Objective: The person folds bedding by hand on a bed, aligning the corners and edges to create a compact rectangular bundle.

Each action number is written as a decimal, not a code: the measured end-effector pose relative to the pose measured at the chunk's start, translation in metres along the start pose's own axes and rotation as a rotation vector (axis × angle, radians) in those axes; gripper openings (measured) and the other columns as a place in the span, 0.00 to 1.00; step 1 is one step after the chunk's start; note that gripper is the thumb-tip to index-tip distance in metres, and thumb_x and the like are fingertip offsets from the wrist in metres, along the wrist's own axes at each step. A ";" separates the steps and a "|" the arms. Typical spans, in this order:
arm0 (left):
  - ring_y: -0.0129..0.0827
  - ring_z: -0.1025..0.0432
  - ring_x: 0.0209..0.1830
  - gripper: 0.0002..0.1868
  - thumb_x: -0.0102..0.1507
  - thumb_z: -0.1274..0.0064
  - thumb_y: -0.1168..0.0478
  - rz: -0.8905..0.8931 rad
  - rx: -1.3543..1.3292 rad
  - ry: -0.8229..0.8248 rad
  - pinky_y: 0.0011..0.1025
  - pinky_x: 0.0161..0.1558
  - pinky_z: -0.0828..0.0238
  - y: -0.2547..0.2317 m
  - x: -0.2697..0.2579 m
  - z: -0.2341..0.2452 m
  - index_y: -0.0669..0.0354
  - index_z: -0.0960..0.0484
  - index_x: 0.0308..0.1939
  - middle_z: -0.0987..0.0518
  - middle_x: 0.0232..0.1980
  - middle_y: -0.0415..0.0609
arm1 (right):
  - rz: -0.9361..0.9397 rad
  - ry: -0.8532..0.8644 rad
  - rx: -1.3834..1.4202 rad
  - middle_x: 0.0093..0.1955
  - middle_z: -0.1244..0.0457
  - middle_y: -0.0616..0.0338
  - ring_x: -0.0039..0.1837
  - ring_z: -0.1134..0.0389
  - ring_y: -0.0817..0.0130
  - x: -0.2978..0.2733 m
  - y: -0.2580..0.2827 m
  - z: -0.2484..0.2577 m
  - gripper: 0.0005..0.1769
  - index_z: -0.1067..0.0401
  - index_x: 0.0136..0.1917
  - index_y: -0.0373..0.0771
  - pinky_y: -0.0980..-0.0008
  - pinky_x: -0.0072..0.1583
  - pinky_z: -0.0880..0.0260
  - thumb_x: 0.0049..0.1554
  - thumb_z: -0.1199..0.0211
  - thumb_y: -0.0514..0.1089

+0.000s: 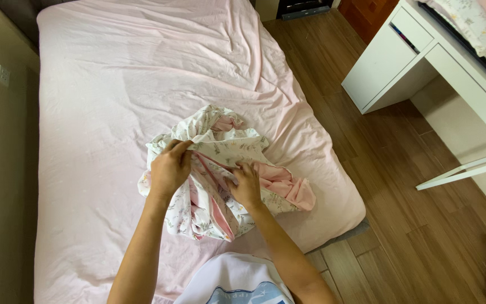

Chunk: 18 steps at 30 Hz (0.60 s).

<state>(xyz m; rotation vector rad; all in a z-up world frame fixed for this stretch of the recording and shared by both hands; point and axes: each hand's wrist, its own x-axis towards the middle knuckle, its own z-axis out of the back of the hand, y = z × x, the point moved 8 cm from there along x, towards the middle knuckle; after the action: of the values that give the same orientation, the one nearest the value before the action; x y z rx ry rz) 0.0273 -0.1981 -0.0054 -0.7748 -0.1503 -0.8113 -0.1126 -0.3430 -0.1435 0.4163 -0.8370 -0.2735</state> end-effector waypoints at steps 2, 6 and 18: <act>0.44 0.21 0.39 0.12 0.65 0.46 0.64 0.011 0.008 -0.110 0.37 0.41 0.24 0.004 -0.003 0.017 0.55 0.14 0.51 0.16 0.50 0.46 | -0.125 0.111 0.065 0.52 0.34 0.50 0.54 0.33 0.48 -0.025 -0.023 -0.022 0.16 0.23 0.48 0.38 0.54 0.55 0.33 0.47 0.26 0.44; 0.44 0.21 0.40 0.11 0.65 0.46 0.65 0.035 0.045 -0.162 0.37 0.42 0.24 0.016 -0.007 0.039 0.56 0.13 0.50 0.16 0.51 0.47 | -0.235 0.219 0.117 0.45 0.34 0.50 0.51 0.32 0.49 -0.067 -0.063 -0.045 0.14 0.24 0.46 0.37 0.56 0.52 0.32 0.50 0.27 0.45; 0.44 0.21 0.40 0.11 0.67 0.48 0.68 0.103 0.019 -0.225 0.34 0.43 0.26 0.027 -0.021 0.060 0.60 0.14 0.51 0.17 0.50 0.50 | -0.331 0.243 0.179 0.52 0.34 0.48 0.55 0.32 0.47 -0.078 -0.104 -0.075 0.14 0.24 0.53 0.37 0.57 0.56 0.30 0.56 0.45 0.31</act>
<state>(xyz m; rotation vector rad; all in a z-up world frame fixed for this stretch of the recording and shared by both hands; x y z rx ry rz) 0.0413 -0.1333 0.0136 -0.8478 -0.3157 -0.6230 -0.1127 -0.3859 -0.2872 0.7429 -0.5528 -0.4456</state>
